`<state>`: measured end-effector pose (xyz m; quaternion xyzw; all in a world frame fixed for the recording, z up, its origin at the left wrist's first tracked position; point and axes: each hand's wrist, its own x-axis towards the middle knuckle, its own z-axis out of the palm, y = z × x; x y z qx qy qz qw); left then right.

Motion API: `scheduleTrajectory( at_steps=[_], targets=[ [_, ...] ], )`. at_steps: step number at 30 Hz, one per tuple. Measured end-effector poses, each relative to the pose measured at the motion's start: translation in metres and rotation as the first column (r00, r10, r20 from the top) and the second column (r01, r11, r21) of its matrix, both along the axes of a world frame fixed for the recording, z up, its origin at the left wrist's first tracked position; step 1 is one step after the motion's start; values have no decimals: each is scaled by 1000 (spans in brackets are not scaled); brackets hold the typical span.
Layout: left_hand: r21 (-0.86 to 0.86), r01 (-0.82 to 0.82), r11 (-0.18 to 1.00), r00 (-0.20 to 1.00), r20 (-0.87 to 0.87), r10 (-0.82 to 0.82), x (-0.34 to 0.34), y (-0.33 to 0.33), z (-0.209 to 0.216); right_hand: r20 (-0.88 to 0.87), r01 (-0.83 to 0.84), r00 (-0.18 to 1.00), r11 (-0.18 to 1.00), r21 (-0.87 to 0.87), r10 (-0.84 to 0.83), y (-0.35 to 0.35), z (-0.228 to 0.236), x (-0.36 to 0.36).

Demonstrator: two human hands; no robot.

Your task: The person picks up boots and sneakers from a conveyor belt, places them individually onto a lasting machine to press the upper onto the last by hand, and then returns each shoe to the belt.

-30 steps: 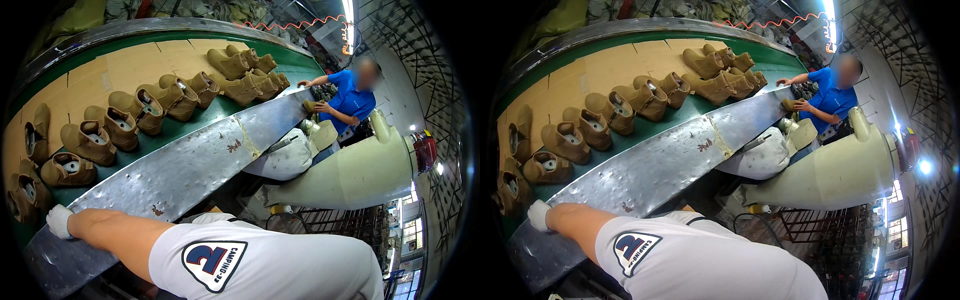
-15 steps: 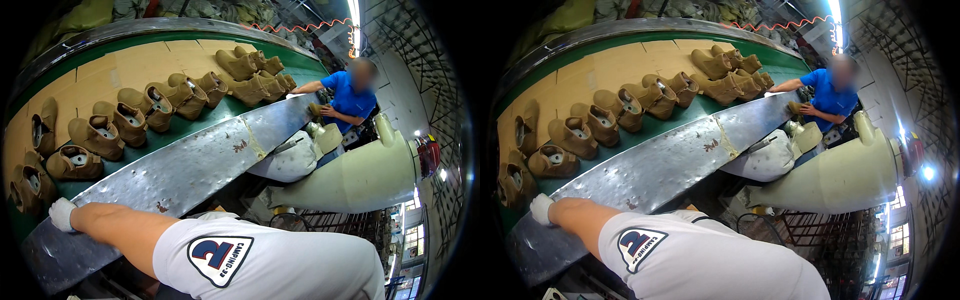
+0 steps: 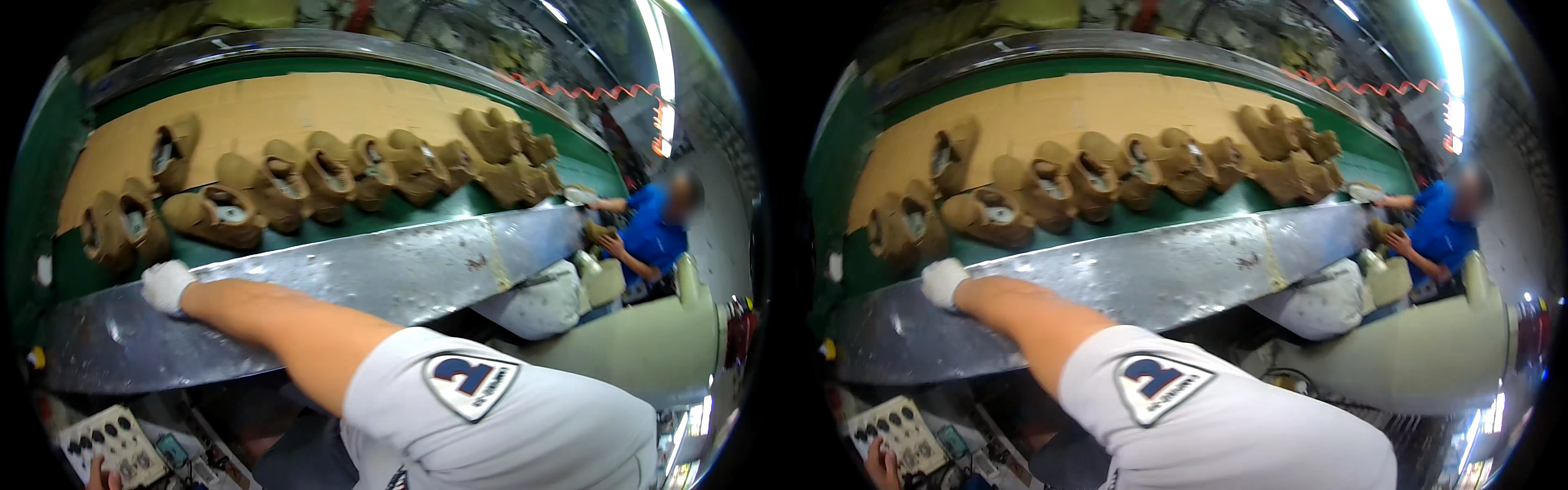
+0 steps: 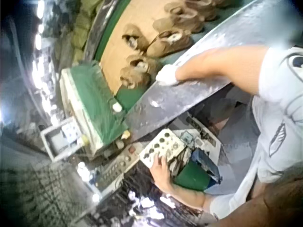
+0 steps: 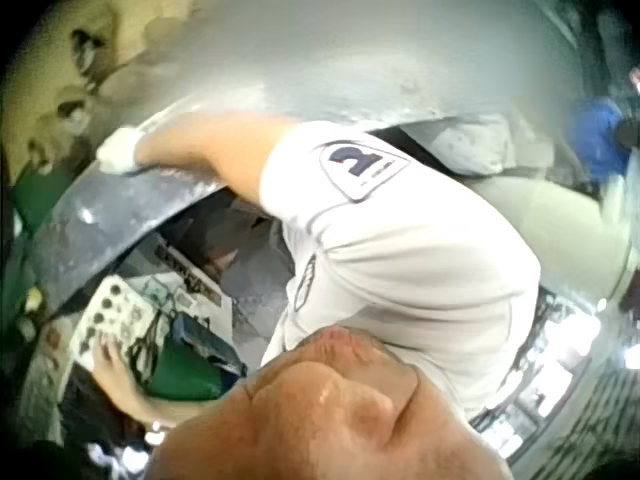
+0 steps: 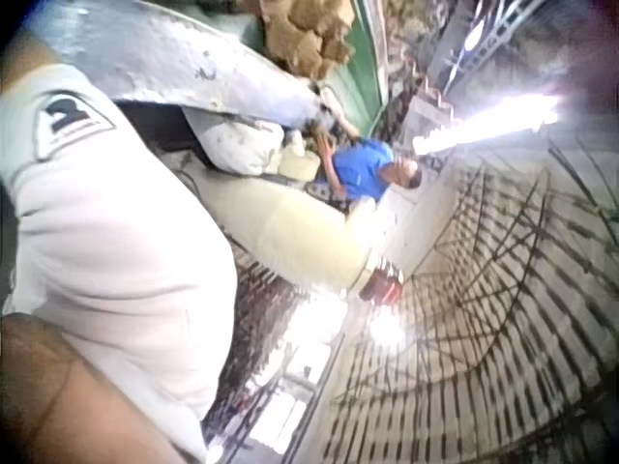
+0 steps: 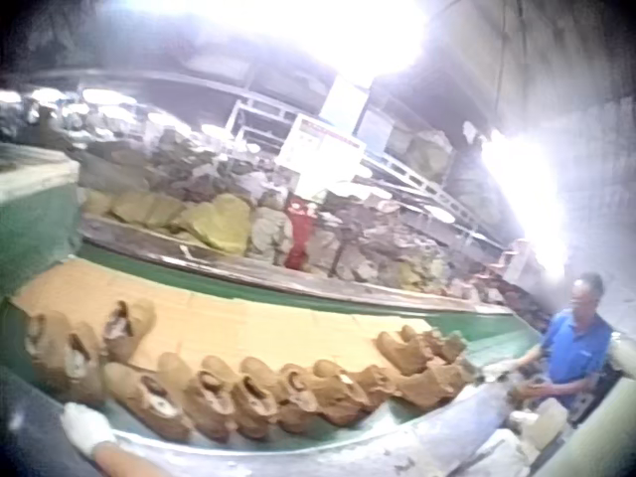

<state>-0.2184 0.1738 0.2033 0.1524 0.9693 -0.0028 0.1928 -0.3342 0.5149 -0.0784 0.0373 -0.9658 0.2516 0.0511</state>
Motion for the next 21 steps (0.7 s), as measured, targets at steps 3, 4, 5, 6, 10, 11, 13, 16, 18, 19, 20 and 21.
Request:
scheduleTrajectory(
  at_steps=[3, 4, 5, 6, 10, 11, 13, 16, 18, 19, 20, 21],
  targets=[
    [313, -158, 936, 986, -2, 167, -17, -58, -45, 71, 44, 997, 998, -34, -41, 6, 5, 0],
    [305, -142, 942, 985, -48, 164, -12, -54, -45, 109, 52, 993, 998, -47, -47, 9, 6, 0],
    [293, -131, 947, 982, -94, 165, -10, -44, -39, 93, 42, 995, 999, -34, -38, 7, 7, 1],
    [289, -173, 942, 977, -71, 201, -9, -36, -33, 108, 37, 994, 998, -46, -32, 7, 3, -3],
    [264, -140, 954, 972, -148, 183, -3, -21, -17, 97, 18, 995, 999, 37, -21, 2, 0, -4],
    [297, -158, 942, 973, -117, 200, -5, -22, -18, 61, 17, 998, 999, 48, -20, 3, -2, -3],
    [297, -162, 941, 975, -100, 200, -7, -23, -17, 49, 13, 999, 997, 78, -17, 4, -5, -4],
    [309, -159, 938, 972, -118, 203, -5, -22, -12, 63, 0, 998, 994, 107, -7, 3, -6, -4],
    [301, -165, 939, 969, -129, 211, -2, -17, -8, 72, -12, 997, 993, 116, 4, 2, -5, -5],
    [293, -174, 940, 968, -124, 218, -1, -15, -6, 74, -16, 997, 993, 116, 7, 2, -5, -4],
    [274, -168, 947, 969, -133, 210, -1, -16, -6, 74, -18, 997, 993, 118, 9, 2, -4, -4],
    [273, -162, 948, 970, -133, 204, -1, -16, -6, 75, -18, 997, 992, 123, 9, 3, -4, -4]
  ],
)
